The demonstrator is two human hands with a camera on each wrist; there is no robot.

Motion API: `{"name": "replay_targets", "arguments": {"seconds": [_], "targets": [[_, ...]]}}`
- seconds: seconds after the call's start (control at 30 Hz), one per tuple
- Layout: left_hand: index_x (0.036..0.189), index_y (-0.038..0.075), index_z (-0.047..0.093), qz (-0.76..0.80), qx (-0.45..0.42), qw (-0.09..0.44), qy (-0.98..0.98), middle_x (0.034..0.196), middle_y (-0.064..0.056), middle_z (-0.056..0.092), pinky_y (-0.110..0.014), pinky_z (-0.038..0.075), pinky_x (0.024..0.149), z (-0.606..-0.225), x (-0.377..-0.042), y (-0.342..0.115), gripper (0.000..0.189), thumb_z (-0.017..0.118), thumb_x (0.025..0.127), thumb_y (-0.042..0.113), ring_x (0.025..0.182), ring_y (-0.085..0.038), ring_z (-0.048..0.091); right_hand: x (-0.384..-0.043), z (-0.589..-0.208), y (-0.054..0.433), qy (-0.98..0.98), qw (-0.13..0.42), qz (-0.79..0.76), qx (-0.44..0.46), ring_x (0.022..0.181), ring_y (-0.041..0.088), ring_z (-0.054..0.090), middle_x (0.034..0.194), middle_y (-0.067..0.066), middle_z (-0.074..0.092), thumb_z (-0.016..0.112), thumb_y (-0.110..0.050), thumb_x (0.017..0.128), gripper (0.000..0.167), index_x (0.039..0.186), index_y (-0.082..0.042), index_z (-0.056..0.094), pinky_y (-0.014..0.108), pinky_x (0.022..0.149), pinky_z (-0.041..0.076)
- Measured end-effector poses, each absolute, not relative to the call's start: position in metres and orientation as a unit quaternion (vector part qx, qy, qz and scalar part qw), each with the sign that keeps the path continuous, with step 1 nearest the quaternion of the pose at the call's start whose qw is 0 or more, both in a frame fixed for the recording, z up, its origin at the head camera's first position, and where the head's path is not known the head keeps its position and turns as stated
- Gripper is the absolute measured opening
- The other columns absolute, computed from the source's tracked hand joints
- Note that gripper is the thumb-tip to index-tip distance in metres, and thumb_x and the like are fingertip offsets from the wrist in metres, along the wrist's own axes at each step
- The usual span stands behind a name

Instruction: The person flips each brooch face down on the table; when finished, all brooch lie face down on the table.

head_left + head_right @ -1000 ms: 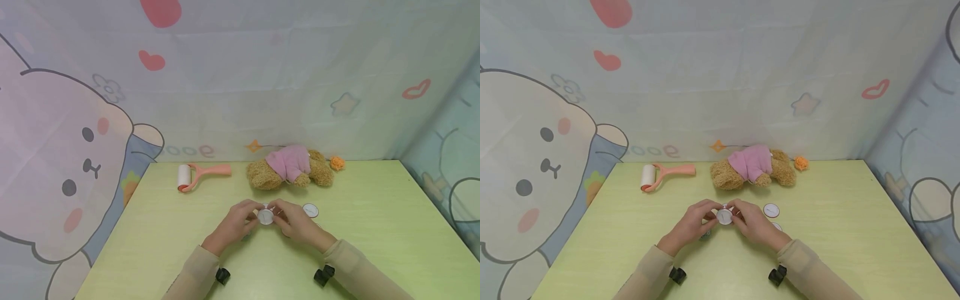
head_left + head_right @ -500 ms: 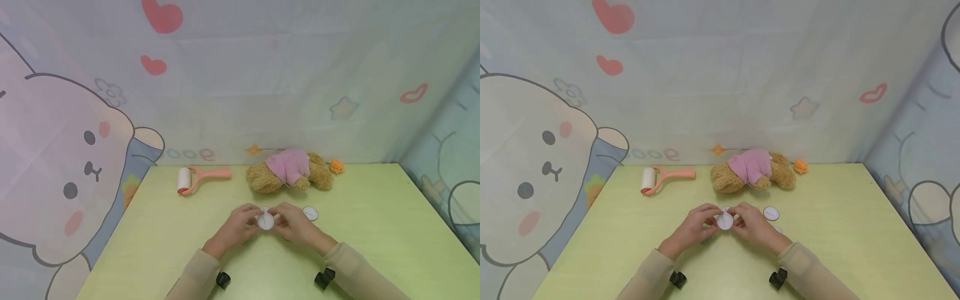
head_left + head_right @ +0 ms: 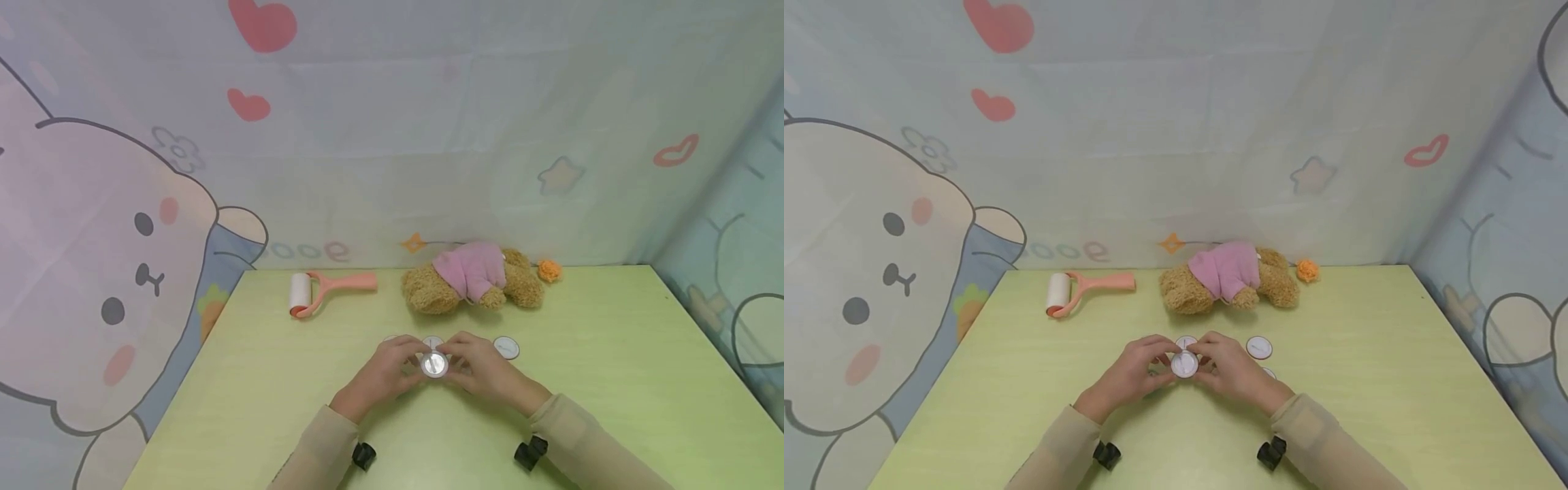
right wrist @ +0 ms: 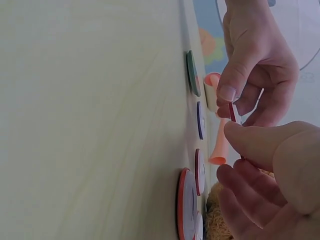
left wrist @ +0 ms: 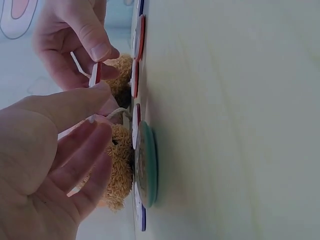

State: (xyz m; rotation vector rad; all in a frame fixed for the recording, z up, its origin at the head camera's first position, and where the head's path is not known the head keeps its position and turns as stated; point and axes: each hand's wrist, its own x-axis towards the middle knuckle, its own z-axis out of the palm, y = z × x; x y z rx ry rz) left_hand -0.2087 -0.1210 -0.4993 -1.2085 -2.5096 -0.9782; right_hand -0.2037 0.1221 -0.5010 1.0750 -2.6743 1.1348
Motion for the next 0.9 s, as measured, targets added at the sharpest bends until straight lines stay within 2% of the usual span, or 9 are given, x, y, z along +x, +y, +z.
{"name": "replay_targets", "arguments": {"seconds": [0.13, 0.3, 0.67, 0.9], "targets": [[0.115, 0.006, 0.074, -0.301, -0.402, 0.095, -0.859, 0.112, -0.008, 0.075, -0.028, 0.058, 0.085, -0.4980, -0.2082, -0.1208, 0.035, 0.089, 0.084, 0.011, 0.092, -0.023, 0.073, -0.2055, -0.5016, 0.1228, -0.875, 0.037, 0.329, 0.353, 0.099, 0.019, 0.071, 0.113, 0.002, 0.071, 0.085, -0.013, 0.089, 0.035, 0.122, -0.007, 0.074, 0.033, 0.083, 0.061], [0.115, 0.006, 0.075, -0.279, -0.391, 0.068, -0.874, 0.112, -0.008, 0.076, -0.029, 0.058, 0.087, -0.4978, -0.2074, -0.1207, 0.034, 0.090, 0.085, 0.014, 0.095, -0.024, 0.073, -0.2060, -0.5025, 0.1236, -0.879, 0.041, 0.313, 0.357, 0.099, 0.020, 0.071, 0.109, 0.001, 0.074, 0.085, -0.014, 0.088, 0.030, 0.116, -0.009, 0.075, 0.036, 0.086, 0.060], [0.116, 0.005, 0.077, -0.264, -0.365, 0.022, -0.892, 0.113, -0.005, 0.078, -0.028, 0.058, 0.090, -0.4995, -0.2071, -0.1185, 0.033, 0.088, 0.086, 0.014, 0.099, -0.021, 0.072, -0.2069, -0.5053, 0.1229, -0.878, 0.038, 0.304, 0.368, 0.095, 0.018, 0.070, 0.102, -0.001, 0.075, 0.087, -0.014, 0.086, 0.026, 0.109, -0.009, 0.077, 0.033, 0.084, 0.059], [0.114, 0.007, 0.077, -0.240, -0.345, -0.002, -0.907, 0.110, -0.003, 0.078, -0.028, 0.056, 0.090, -0.4989, -0.2071, -0.1165, 0.034, 0.090, 0.084, 0.018, 0.099, -0.016, 0.070, -0.2082, -0.5054, 0.1207, -0.882, 0.011, 0.297, 0.366, 0.084, 0.013, 0.064, 0.096, -0.004, 0.073, 0.089, -0.012, 0.083, 0.025, 0.105, -0.008, 0.077, 0.026, 0.076, 0.054]]}}
